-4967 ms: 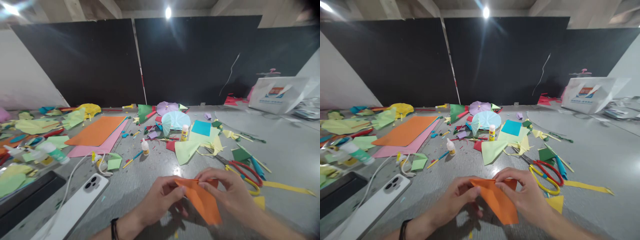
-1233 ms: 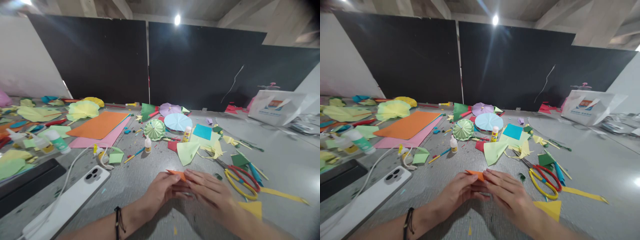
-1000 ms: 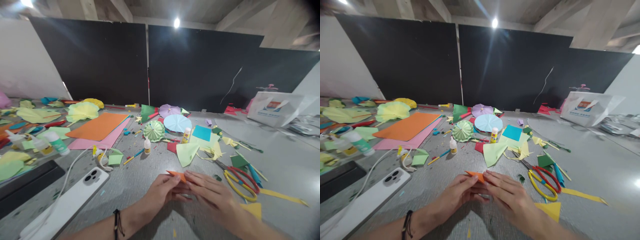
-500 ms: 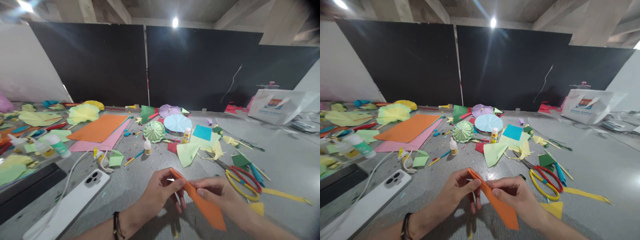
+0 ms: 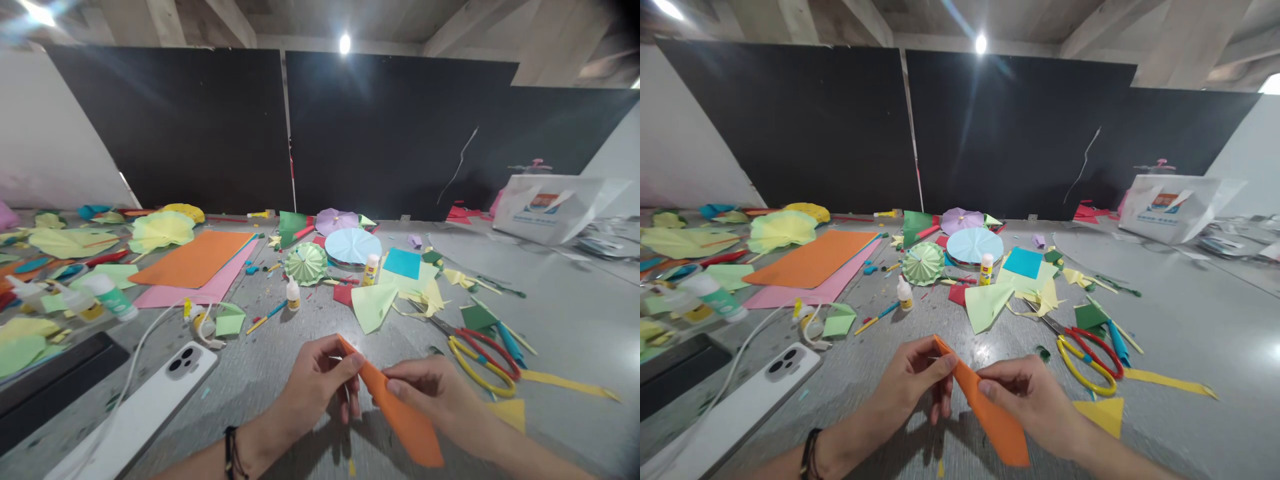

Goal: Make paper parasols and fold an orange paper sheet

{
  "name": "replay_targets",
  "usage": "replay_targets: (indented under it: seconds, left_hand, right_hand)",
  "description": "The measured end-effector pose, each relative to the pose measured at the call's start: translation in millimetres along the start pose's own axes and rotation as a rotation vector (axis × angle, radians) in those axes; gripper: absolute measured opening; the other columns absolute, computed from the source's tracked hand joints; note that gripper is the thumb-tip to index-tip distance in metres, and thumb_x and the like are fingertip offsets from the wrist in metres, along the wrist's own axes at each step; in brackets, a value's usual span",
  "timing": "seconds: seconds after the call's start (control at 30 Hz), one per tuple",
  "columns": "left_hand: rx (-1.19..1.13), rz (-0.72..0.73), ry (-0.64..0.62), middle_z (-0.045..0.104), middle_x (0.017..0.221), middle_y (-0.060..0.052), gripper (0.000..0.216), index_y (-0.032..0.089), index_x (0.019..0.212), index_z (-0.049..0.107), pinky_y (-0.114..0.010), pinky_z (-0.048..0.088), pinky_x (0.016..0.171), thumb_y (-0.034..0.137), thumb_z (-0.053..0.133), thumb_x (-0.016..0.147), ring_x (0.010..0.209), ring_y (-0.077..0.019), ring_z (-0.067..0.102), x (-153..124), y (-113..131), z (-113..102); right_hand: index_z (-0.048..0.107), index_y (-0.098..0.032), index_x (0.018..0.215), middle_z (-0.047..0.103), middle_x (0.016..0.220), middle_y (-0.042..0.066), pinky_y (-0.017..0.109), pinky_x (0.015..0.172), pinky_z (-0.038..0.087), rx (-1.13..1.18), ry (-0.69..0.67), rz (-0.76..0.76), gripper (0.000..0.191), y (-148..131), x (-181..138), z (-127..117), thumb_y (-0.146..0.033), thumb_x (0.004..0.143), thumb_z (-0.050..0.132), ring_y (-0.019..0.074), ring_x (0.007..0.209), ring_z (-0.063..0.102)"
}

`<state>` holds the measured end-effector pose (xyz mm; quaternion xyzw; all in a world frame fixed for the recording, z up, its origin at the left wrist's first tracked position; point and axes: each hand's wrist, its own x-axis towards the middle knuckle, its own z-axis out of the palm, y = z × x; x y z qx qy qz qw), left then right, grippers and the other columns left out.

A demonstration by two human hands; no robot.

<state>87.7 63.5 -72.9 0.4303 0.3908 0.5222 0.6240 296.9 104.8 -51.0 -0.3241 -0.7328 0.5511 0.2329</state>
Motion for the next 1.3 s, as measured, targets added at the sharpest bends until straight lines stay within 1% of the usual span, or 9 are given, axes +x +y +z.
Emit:
replay_targets:
  seconds: [0.13, 0.23, 0.37, 0.53, 0.63, 0.93, 1.1, 1.3]
  left_hand:
    - [0.006, 0.007, -0.004, 0.061, 0.058, 0.0, 0.047, 0.013, 0.078, 0.06, -0.017, 0.046, 0.034, 0.056, 0.078, 0.077, 0.041, -0.0128, 0.061, 0.6, 0.6, 0.3]
    - [0.006, 0.01, -0.021, 0.062, 0.061, -0.001, 0.046, 0.013, 0.079, 0.061, -0.018, 0.047, 0.034, 0.057, 0.073, 0.082, 0.042, -0.0134, 0.063, -0.9, 2.4, 0.3]
    - [0.0, 0.019, -0.034, 0.063, 0.064, -0.002, 0.043, 0.012, 0.08, 0.063, -0.018, 0.047, 0.036, 0.054, 0.066, 0.088, 0.043, -0.0123, 0.062, -4.2, 4.1, 0.4]
    - [0.004, 0.001, -0.022, 0.063, 0.062, -0.003, 0.042, 0.011, 0.077, 0.064, -0.017, 0.045, 0.036, 0.051, 0.066, 0.088, 0.042, -0.0116, 0.061, -6.3, 4.9, -0.3]
    - [0.014, 0.0, -0.014, 0.064, 0.062, -0.004, 0.044, 0.011, 0.074, 0.064, -0.017, 0.045, 0.037, 0.052, 0.064, 0.088, 0.043, -0.0119, 0.061, -6.9, 6.5, -0.9]
    - [0.041, -0.004, 0.009, 0.063, 0.06, -0.004, 0.047, 0.011, 0.071, 0.064, -0.02, 0.043, 0.039, 0.055, 0.063, 0.086, 0.042, -0.0123, 0.059, -8.9, 11.7, 1.4]
    - [0.056, 0.014, -0.003, 0.062, 0.062, -0.004, 0.047, 0.011, 0.074, 0.064, -0.019, 0.044, 0.038, 0.056, 0.062, 0.087, 0.043, -0.012, 0.059, -9.8, 13.0, 2.4]
    - [0.071, 0.038, 0.001, 0.061, 0.062, -0.002, 0.046, 0.012, 0.074, 0.062, -0.018, 0.042, 0.036, 0.056, 0.064, 0.087, 0.042, -0.0104, 0.056, -11.0, 16.0, 3.4]
  right_hand:
    - [0.073, -0.015, 0.075, 0.041, 0.062, -0.004, 0.025, 0.055, 0.03, -0.043, -0.005, -0.001, 0.043, -1.7, 0.7, -0.1, -0.053, 0.092, 0.062, 0.0111, 0.059, 0.029]
    - [0.07, -0.015, 0.072, 0.037, 0.063, -0.004, 0.025, 0.055, 0.027, -0.044, -0.008, -0.01, 0.045, -3.2, 0.7, -0.5, -0.053, 0.093, 0.061, 0.0112, 0.061, 0.028]
    - [0.072, -0.014, 0.076, 0.042, 0.066, -0.002, 0.025, 0.055, 0.028, 0.01, -0.036, 0.003, 0.045, -3.3, -0.4, -0.3, -0.054, 0.093, 0.062, 0.0114, 0.062, 0.033]
    - [0.077, -0.012, 0.084, 0.051, 0.068, 0.0, 0.025, 0.057, 0.031, 0.044, -0.045, 0.036, 0.047, -1.0, -0.7, -0.7, -0.056, 0.091, 0.063, 0.0124, 0.064, 0.04]
    - [0.078, -0.012, 0.086, 0.054, 0.069, 0.001, 0.025, 0.058, 0.033, 0.037, -0.035, 0.043, 0.047, -1.4, -0.1, -1.4, -0.057, 0.09, 0.065, 0.013, 0.065, 0.042]
    - [0.08, -0.012, 0.088, 0.055, 0.065, 0.001, 0.026, 0.056, 0.031, 0.025, -0.054, 0.047, 0.048, -2.3, -1.4, -0.6, -0.057, 0.091, 0.063, 0.0127, 0.063, 0.04]
    - [0.079, -0.013, 0.084, 0.053, 0.064, 0.0, 0.026, 0.055, 0.032, 0.012, -0.035, 0.027, 0.047, -3.8, -2.2, 0.6, -0.057, 0.091, 0.064, 0.0125, 0.062, 0.039]
    - [0.079, -0.014, 0.083, 0.055, 0.064, 0.001, 0.026, 0.056, 0.032, -0.093, 0.002, 0.025, 0.048, -7.3, -3.4, -0.3, -0.057, 0.092, 0.06, 0.013, 0.062, 0.04]
